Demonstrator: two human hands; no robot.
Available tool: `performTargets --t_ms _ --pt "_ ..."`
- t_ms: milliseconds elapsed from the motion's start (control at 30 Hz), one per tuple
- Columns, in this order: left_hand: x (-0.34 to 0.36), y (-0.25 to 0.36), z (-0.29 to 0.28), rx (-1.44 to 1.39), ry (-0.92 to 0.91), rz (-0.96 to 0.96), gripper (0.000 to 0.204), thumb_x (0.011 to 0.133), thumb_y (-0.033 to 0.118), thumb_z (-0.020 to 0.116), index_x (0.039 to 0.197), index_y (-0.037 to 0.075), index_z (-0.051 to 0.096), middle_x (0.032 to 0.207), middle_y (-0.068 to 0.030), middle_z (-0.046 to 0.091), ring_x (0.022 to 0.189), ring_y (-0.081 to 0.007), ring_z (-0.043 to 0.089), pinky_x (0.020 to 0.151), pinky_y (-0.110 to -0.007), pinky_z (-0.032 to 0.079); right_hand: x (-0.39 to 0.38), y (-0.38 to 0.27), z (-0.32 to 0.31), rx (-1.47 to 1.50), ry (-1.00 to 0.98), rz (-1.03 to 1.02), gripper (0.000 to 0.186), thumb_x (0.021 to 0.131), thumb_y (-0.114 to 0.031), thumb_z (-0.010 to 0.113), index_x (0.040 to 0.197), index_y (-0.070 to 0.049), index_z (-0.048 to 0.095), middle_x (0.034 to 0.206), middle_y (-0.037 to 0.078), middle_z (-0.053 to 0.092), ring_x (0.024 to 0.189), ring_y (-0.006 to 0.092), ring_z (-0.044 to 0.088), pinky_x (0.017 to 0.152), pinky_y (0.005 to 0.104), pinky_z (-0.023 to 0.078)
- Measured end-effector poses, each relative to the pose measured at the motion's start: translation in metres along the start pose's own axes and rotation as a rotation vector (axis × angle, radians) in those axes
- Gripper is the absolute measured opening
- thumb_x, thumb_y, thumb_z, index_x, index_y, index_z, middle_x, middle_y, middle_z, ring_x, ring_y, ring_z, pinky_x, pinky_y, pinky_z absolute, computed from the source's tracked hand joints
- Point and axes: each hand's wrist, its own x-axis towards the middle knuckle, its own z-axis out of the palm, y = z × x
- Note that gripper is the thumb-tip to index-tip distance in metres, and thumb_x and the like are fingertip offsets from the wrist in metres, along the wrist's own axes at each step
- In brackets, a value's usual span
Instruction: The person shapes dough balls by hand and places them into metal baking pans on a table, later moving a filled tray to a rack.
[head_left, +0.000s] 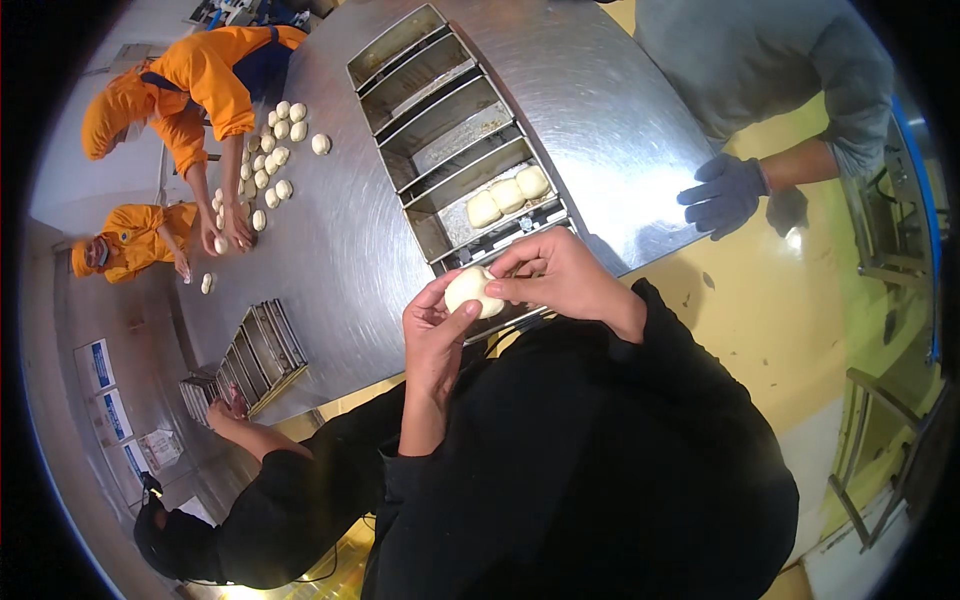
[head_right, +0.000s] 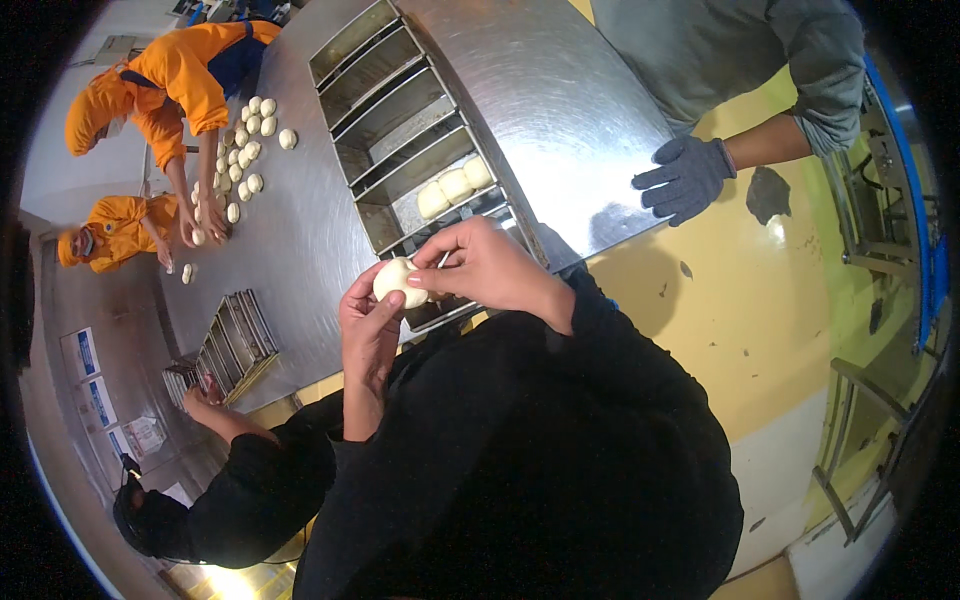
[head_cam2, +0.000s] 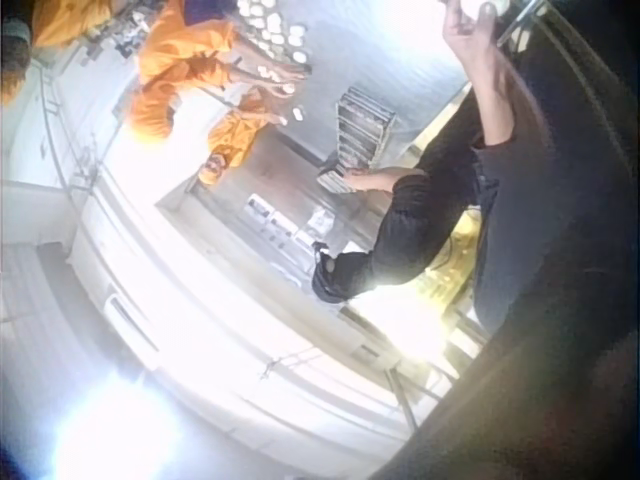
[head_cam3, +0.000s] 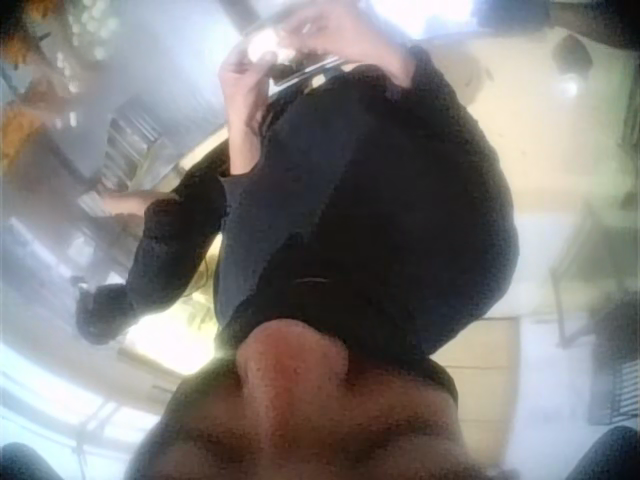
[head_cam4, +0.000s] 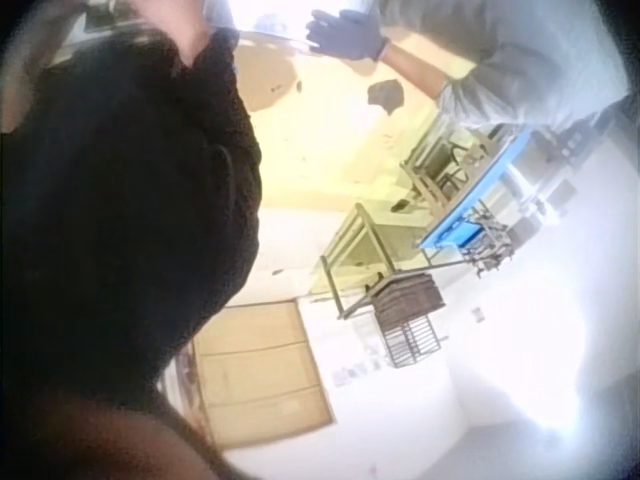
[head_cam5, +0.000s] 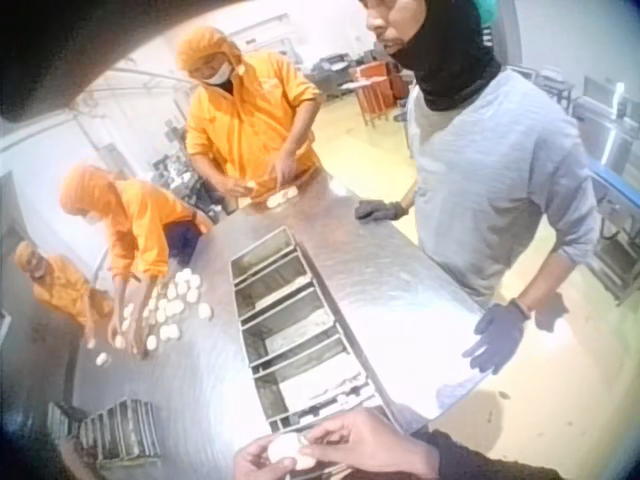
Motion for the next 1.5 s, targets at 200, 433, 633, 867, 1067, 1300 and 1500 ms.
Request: performTargets --t_ms 200,433,633,867,1067,1300,1500 --pt "0.002 -0.001 0.005 -0.031 0.000 -0.039 0.042 0.080 -0.006 0.070 0.120 -0.004 0.058 0.109 -0.0139 0.068 0.098 -0.0188 0.066 0.089 -0.031 0.053 -0.002 -0.025 -0.008 -0.087 0.028 0.133 0.021 0.086 -0.011 0.073 0.100 0.004 0.068 0.084 0.007 0.069 0.068 0.0080 0.062 0.060 0.0201 0.049" --pt "0.004 0.000 0.009 -0.011 -0.007 -0.060 0.040 0.082 -0.004 0.070 0.121 -0.004 0.058 0.108 -0.0137 0.068 0.096 -0.0183 0.067 0.088 -0.031 0.053 0.004 -0.008 -0.016 -0.032 -0.028 0.081 0.022 0.088 -0.016 0.071 0.100 0.002 0.068 0.084 0.005 0.069 0.067 0.0074 0.062 0.058 0.0201 0.049" --pt "0.004 0.000 0.012 -0.023 -0.011 -0.058 0.040 0.083 -0.004 0.069 0.121 -0.004 0.058 0.109 -0.0140 0.068 0.097 -0.0188 0.066 0.087 -0.031 0.053 0.002 -0.012 -0.016 -0.061 0.058 0.045 0.020 0.087 -0.013 0.071 0.098 0.003 0.068 0.081 0.004 0.068 0.065 0.0065 0.060 0.056 0.0193 0.048" --pt "0.003 -0.004 0.012 -0.035 -0.003 -0.071 0.039 0.084 -0.003 0.069 0.121 -0.004 0.057 0.110 -0.0142 0.067 0.097 -0.0194 0.066 0.088 -0.032 0.054 0.000 -0.008 -0.017 -0.022 0.037 0.063 0.020 0.087 -0.013 0.072 0.096 0.004 0.067 0.082 0.004 0.067 0.066 0.0068 0.061 0.056 0.0199 0.047" --pt "0.006 -0.003 0.016 -0.057 0.019 -0.089 0.041 0.084 0.001 0.070 0.122 -0.003 0.057 0.109 -0.0140 0.067 0.097 -0.0195 0.067 0.088 -0.032 0.054 -0.011 -0.004 -0.018 -0.085 -0.030 0.058 0.019 0.087 -0.014 0.071 0.096 0.003 0.068 0.081 0.004 0.067 0.065 0.0068 0.061 0.055 0.0198 0.047" --pt "0.007 -0.005 0.014 -0.087 -0.018 -0.120 0.041 0.084 0.002 0.070 0.122 -0.004 0.057 0.109 -0.0132 0.067 0.097 -0.0191 0.067 0.088 -0.032 0.054 -0.014 -0.004 -0.027 -0.035 -0.010 0.109 0.024 0.087 -0.017 0.072 0.101 0.002 0.067 0.086 0.005 0.067 0.065 0.0081 0.063 0.056 0.0208 0.048" --pt "0.008 -0.003 0.016 -0.018 -0.011 -0.146 0.040 0.084 -0.001 0.069 0.122 -0.003 0.057 0.109 -0.0124 0.067 0.096 -0.0174 0.067 0.086 -0.029 0.054 -0.022 -0.024 -0.021 -0.485 0.016 -0.243 0.059 0.077 -0.016 0.078 0.130 -0.007 0.054 0.112 0.008 0.062 0.091 0.0178 0.065 0.074 0.0312 0.052"
